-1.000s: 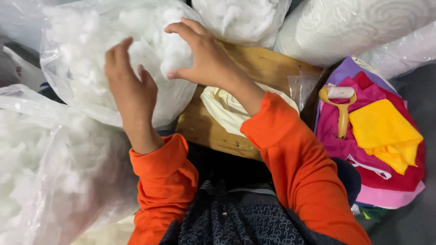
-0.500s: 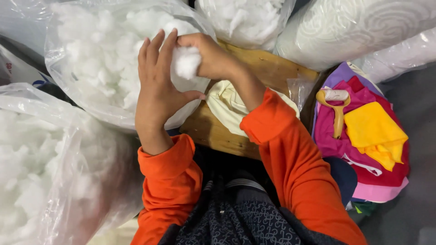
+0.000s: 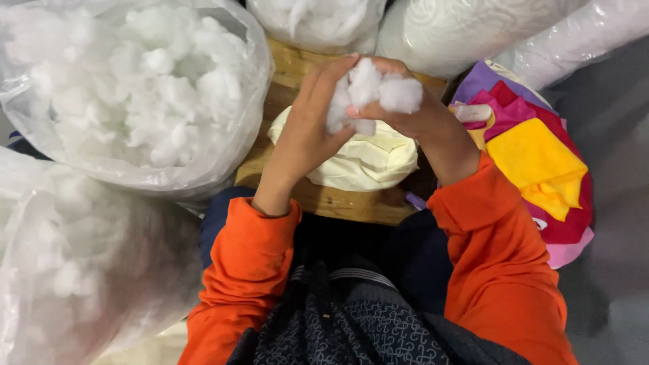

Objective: The person is preparing a pillowcase by lint rolling it and then stuffing it with white fiberfill.

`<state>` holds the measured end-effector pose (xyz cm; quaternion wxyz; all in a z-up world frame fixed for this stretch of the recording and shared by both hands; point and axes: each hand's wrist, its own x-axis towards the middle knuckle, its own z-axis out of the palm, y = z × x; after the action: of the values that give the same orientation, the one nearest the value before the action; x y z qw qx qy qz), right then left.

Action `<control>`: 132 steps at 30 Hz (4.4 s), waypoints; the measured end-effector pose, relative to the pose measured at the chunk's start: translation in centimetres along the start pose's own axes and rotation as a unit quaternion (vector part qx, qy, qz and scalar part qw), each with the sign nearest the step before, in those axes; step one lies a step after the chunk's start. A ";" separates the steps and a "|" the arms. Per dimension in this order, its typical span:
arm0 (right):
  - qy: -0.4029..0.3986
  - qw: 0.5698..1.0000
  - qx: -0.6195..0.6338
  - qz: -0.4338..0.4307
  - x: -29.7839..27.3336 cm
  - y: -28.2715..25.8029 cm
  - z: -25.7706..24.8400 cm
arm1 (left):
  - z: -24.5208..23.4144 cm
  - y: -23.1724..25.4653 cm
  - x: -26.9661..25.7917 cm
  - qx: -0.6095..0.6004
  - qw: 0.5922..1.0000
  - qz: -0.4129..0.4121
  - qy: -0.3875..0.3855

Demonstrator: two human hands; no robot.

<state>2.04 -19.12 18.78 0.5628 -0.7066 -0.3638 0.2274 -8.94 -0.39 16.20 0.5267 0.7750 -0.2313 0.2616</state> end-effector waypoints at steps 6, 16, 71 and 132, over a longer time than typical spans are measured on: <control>0.006 0.974 -0.090 0.206 -3.6 2.2 -2.2 | 7.1 -6.1 1.8 -0.104 0.970 -0.138 -0.173; 0.053 0.976 -0.155 0.144 -6.9 8.8 -5.4 | 12.5 -12.1 1.1 -0.148 0.962 -0.185 -0.132; -0.121 0.840 -0.451 0.274 -4.8 13.9 -3.8 | 12.9 -15.8 -3.5 0.403 0.748 -0.372 -0.374; 0.231 0.891 -0.373 -0.115 14.4 6.4 -10.6 | 6.9 -18.8 0.6 -0.110 0.887 -0.348 0.283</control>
<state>20.57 -15.40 16.65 0.3482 -0.8501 -0.3608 -0.1608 4.52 -0.55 1.35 0.7090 0.6358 0.1852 0.2424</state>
